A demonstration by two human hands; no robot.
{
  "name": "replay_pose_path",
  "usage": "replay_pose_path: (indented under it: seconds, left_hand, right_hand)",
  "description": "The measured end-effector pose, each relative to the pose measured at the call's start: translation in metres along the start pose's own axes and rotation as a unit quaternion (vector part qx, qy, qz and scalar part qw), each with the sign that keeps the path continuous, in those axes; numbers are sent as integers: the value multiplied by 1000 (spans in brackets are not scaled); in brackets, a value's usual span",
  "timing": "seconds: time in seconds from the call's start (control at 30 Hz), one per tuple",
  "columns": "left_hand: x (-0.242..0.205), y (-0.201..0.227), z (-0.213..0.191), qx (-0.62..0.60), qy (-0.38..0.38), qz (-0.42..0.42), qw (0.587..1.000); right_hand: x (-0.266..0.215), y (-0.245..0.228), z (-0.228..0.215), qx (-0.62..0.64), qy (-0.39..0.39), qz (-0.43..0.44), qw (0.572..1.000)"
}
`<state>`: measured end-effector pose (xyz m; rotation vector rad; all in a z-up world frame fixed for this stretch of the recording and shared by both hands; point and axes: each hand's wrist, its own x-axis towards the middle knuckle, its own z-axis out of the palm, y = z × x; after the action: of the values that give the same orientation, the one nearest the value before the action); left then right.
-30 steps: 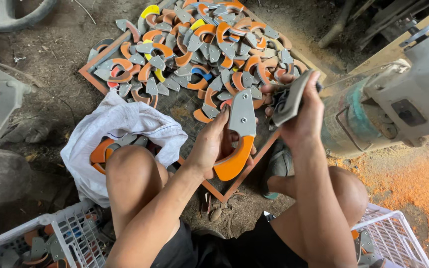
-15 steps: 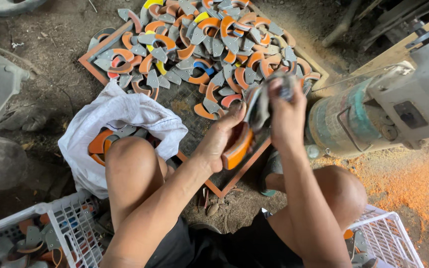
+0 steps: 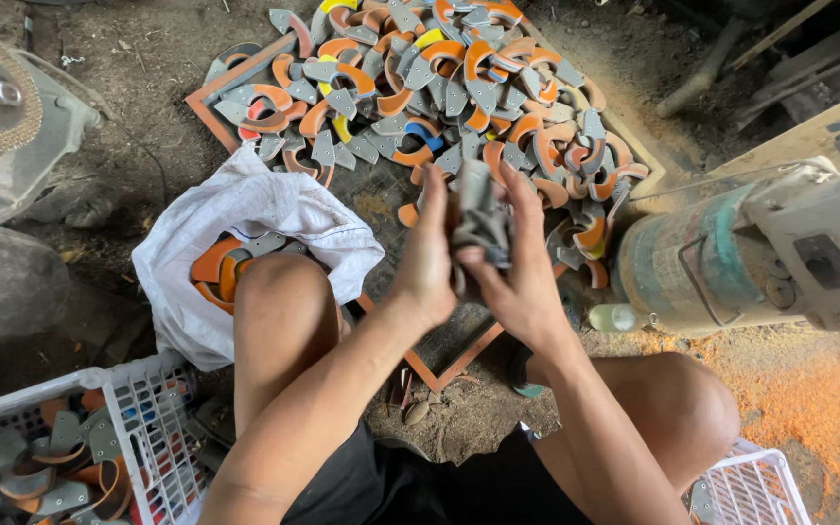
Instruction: The person sits on the ground and wipes curved metal parts with a cloth, picking them from a pile and placing them into a white sack. The person handles the parts one at a time, wiping both sides before moving to the next.
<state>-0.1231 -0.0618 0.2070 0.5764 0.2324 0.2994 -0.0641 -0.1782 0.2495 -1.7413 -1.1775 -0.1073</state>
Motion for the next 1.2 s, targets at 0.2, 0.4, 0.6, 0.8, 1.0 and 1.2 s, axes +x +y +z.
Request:
replay_pose_path:
  seconds: [0.2, 0.4, 0.6, 0.8, 1.0, 1.2]
  left_hand:
    - [-19, -30, 34, 200, -103, 86, 971]
    - [-24, 13, 47, 428, -87, 173, 883]
    - [-7, 108, -42, 592, -67, 272, 756]
    - [-40, 137, -195, 843, -10, -13, 537]
    - [17, 115, -233, 910, -55, -120, 393]
    - [176, -6, -196, 893, -184, -97, 399]
  right_hand:
    - [2, 45, -11, 26, 155, 153, 976]
    - [13, 84, -42, 149, 142, 223, 953]
    - [12, 45, -42, 35, 53, 257, 964]
    - [15, 46, -54, 61, 99, 255, 960]
    - [18, 51, -83, 155, 146, 255, 943]
    - [24, 54, -105, 383, 193, 330, 841]
